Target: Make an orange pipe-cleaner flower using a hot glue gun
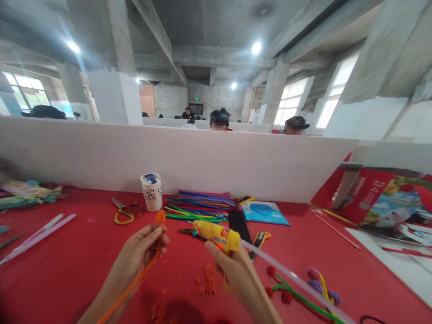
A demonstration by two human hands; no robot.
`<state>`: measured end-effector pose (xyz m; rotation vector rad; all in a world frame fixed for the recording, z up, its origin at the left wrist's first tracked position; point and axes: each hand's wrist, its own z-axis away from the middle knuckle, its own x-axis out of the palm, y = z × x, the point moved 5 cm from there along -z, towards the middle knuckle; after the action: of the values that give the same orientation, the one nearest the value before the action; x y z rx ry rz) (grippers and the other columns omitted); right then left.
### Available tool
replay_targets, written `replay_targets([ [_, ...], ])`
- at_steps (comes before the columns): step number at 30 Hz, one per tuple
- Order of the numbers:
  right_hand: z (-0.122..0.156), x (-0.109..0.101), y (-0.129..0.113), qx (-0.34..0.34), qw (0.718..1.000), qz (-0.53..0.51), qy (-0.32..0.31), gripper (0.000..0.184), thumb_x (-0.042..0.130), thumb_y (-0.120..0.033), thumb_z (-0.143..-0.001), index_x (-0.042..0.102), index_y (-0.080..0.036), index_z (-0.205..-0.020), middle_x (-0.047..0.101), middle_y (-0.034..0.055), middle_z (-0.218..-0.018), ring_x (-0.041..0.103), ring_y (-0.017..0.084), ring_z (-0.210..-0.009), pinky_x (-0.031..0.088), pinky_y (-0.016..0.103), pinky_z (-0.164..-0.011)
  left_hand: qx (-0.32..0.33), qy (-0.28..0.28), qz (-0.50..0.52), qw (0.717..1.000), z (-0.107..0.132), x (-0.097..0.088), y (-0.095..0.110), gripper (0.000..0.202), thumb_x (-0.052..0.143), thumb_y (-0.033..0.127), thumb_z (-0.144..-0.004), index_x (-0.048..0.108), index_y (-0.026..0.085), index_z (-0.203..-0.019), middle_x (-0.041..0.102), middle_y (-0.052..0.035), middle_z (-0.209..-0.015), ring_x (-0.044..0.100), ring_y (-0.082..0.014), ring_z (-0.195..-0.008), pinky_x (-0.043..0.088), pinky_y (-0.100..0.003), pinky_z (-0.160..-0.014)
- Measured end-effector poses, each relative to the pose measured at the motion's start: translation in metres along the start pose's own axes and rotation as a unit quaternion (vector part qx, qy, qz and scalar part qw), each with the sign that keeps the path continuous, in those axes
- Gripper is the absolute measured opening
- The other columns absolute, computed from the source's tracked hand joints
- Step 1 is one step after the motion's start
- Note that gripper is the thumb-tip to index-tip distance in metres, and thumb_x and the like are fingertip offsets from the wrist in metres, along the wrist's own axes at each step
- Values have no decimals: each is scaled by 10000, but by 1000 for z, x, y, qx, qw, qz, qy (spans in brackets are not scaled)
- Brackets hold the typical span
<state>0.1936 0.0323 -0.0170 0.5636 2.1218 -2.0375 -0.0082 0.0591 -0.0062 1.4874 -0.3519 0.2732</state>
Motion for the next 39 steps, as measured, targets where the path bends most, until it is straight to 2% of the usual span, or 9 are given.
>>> replay_targets([
  [1, -8, 3, 12, 33, 996, 77, -45, 199, 450, -334, -738, 481, -176, -621, 418, -51, -476, 381, 80, -410, 300, 180, -390, -2, -4, -7, 1000, 1, 1, 1, 162, 630, 290, -699, 589, 142, -750, 642, -9, -595, 555, -93, -483, 322, -164, -405],
  [4, -30, 6, 44, 58, 986, 139, -68, 51, 449, -182, -668, 495, -161, -674, 448, -59, -492, 431, 83, -421, 318, 172, -405, -31, -33, -38, 998, 7, 7, -1, 177, 615, 311, -714, 589, 154, -790, 643, -18, -654, 596, -109, -538, 253, -136, -333],
  [8, -42, 14, 71, 45, 965, 241, -88, 77, 531, -220, -660, 534, -152, -623, 520, -19, -517, 524, 132, -501, 362, 210, -476, -46, -70, -50, 995, 12, 15, -7, 162, 598, 308, -729, 591, 147, -752, 606, 5, -604, 575, -94, -504, 309, -133, -345],
  [11, -39, 18, 66, 10, 942, 330, -57, 159, 503, -270, -733, 569, -132, -687, 600, 84, -688, 578, 207, -674, 388, 278, -595, -55, -72, -52, 995, 10, 15, -10, 148, 584, 290, -741, 585, 143, -733, 586, 23, -568, 514, -55, -428, 309, -130, -359],
  [14, -29, 32, 45, -64, 918, 385, -65, 179, 423, -181, -778, 588, -138, -831, 609, 124, -921, 555, 217, -881, 371, 285, -725, -65, -76, -54, 993, 9, 15, -12, 139, 575, 276, -749, 592, 138, -743, 584, 24, -568, 472, -32, -393, 283, -124, -361],
  [18, -12, 65, 36, -126, 879, 433, -156, 151, 501, -146, -713, 628, -146, -795, 645, 92, -867, 577, 204, -839, 385, 251, -713, -70, -87, -53, 992, 11, 18, -13, 138, 568, 267, -755, 604, 134, -740, 579, 20, -564, 469, -32, -394, 271, -127, -368],
  [26, -5, 94, 52, -141, 817, 522, -199, 314, 431, 1, -707, 624, -113, -927, 655, 119, -898, 594, 230, -857, 414, 277, -680, -94, -98, -41, 990, 15, 23, -15, 140, 582, 270, -746, 602, 136, -715, 585, 8, -555, 462, -36, -392, 255, -130, -365],
  [34, 6, 93, 45, -164, 806, 531, -201, 302, 439, 1, -713, 630, -104, -923, 652, 134, -875, 599, 243, -824, 423, 292, -668, -110, -110, -23, 988, 16, 24, -20, 120, 578, 244, -755, 605, 132, -726, 596, 5, -547, 469, -29, -392, 264, -127, -375],
  [39, 0, 94, 37, -177, 830, 500, -173, 301, 421, 48, -693, 635, -92, -851, 663, 136, -804, 612, 231, -758, 425, 277, -624, -115, -123, -1, 986, 15, 24, -22, 123, 567, 234, -769, 613, 126, -730, 594, 2, -561, 472, -28, -407, 293, -125, -390],
])
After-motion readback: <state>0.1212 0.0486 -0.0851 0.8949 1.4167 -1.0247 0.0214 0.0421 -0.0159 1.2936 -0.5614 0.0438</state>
